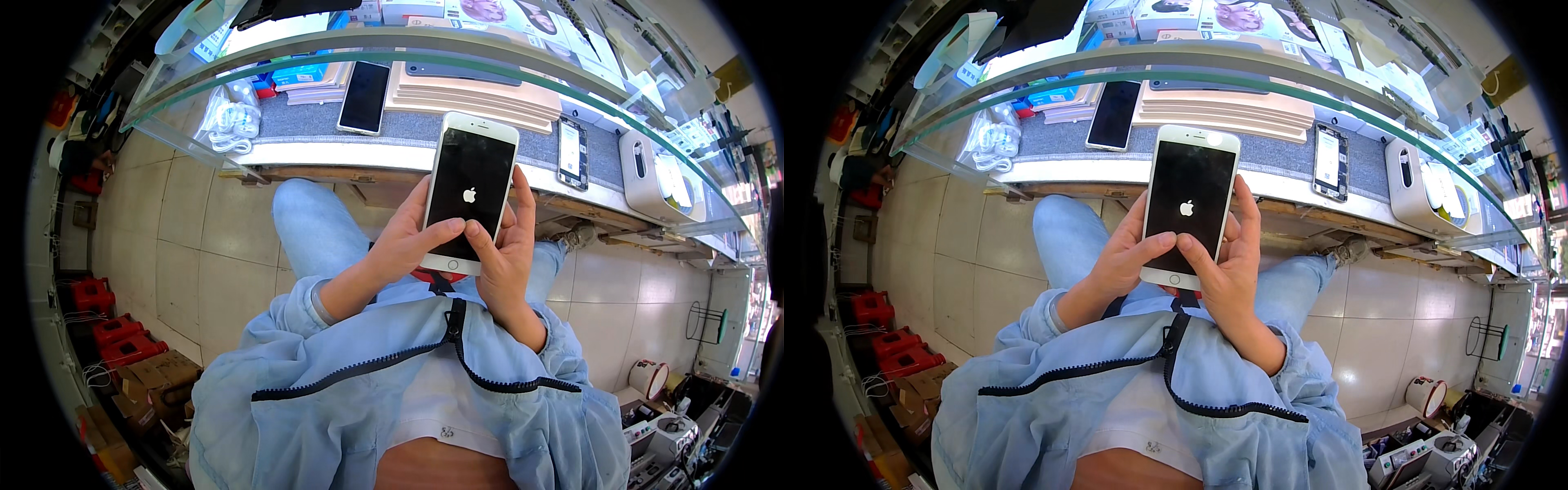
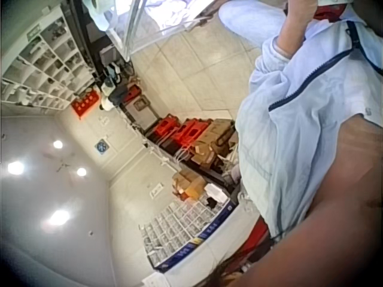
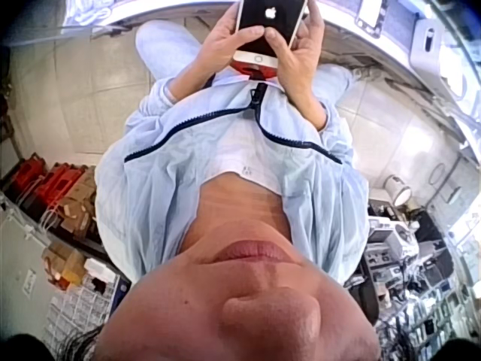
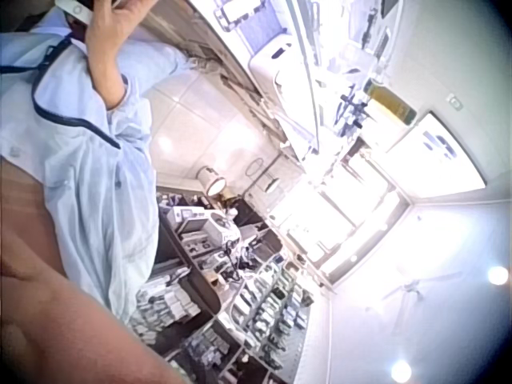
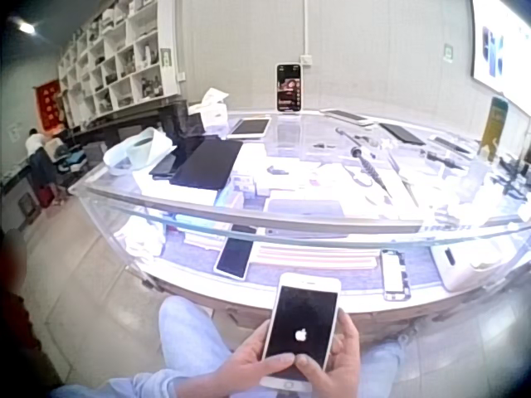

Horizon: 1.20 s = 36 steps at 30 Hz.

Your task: The person disassembles a white iPhone, removes the screen assembly, and then reassembles the device. After reassembly, the person powers on the phone, unlocks it, and tests the camera app by switching between front and rear cameras.

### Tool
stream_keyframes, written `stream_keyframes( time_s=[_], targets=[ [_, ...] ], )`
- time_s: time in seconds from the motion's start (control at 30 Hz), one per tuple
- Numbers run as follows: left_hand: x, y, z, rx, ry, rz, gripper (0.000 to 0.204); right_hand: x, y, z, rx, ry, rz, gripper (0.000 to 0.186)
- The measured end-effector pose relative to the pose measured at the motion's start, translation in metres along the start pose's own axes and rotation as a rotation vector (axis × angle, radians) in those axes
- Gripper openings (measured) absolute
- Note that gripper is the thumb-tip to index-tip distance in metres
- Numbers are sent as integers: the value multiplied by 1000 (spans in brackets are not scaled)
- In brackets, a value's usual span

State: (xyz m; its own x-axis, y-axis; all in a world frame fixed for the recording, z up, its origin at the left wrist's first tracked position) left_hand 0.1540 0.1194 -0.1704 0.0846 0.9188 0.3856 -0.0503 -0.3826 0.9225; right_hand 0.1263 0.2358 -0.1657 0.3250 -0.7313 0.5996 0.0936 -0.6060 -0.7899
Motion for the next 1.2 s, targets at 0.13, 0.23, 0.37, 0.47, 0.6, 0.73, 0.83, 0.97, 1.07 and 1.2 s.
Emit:
stream_keyframes(
  time_s=[0.13, 0.23, 0.37, 0.47, 0.6, 0.73, 0.83, 0.97, 1.07, 1.2],
  targets=[
    [0, 0, -1, 4, -5, 9, 61, 0, 0, 0, -3, 0, 5, 77],
    [-1, -1, 0, -7, -9, 16, 61, -1, 0, 0, -6, 5, 7, 77],
    [-1, -2, -1, -3, -10, 36, 61, -1, 1, 0, -10, 5, 12, 77],
    [-2, -3, -1, 12, -15, 37, 61, -1, 1, 0, -8, 7, 9, 77],
    [-3, -5, -2, 19, -33, 37, 61, -1, 1, 1, -6, 7, -1, 77],
    [-2, -5, -2, 30, 25, -60, 61, 1, 0, 0, -5, -6, -13, 76],
    [-2, -5, -1, 14, 14, 47, 58, 0, 1, -1, -7, -2, -8, 76],
    [-1, -2, 0, -26, -9, 67, 59, 1, 0, -1, -12, -2, 10, 75],
    [-1, -2, -1, 6, -11, 16, 62, 1, 0, -1, -16, 0, 12, 75],
    [0, -1, -1, 20, -14, 19, 62, 0, 1, -1, -20, 0, 8, 75]
  ],
)
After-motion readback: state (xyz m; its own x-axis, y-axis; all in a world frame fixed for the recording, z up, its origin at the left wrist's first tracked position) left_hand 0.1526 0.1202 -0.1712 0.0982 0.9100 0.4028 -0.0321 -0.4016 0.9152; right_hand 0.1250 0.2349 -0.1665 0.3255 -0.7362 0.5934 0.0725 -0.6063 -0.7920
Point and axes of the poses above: each hand's wrist, its own z-axis away from the middle knuckle, its own x-axis out of the palm, y = z × x, the point moved 4 cm from there along -z, towards the middle knuckle, and after that the axes turned 7 degrees about -z, right-handed, at the moved point
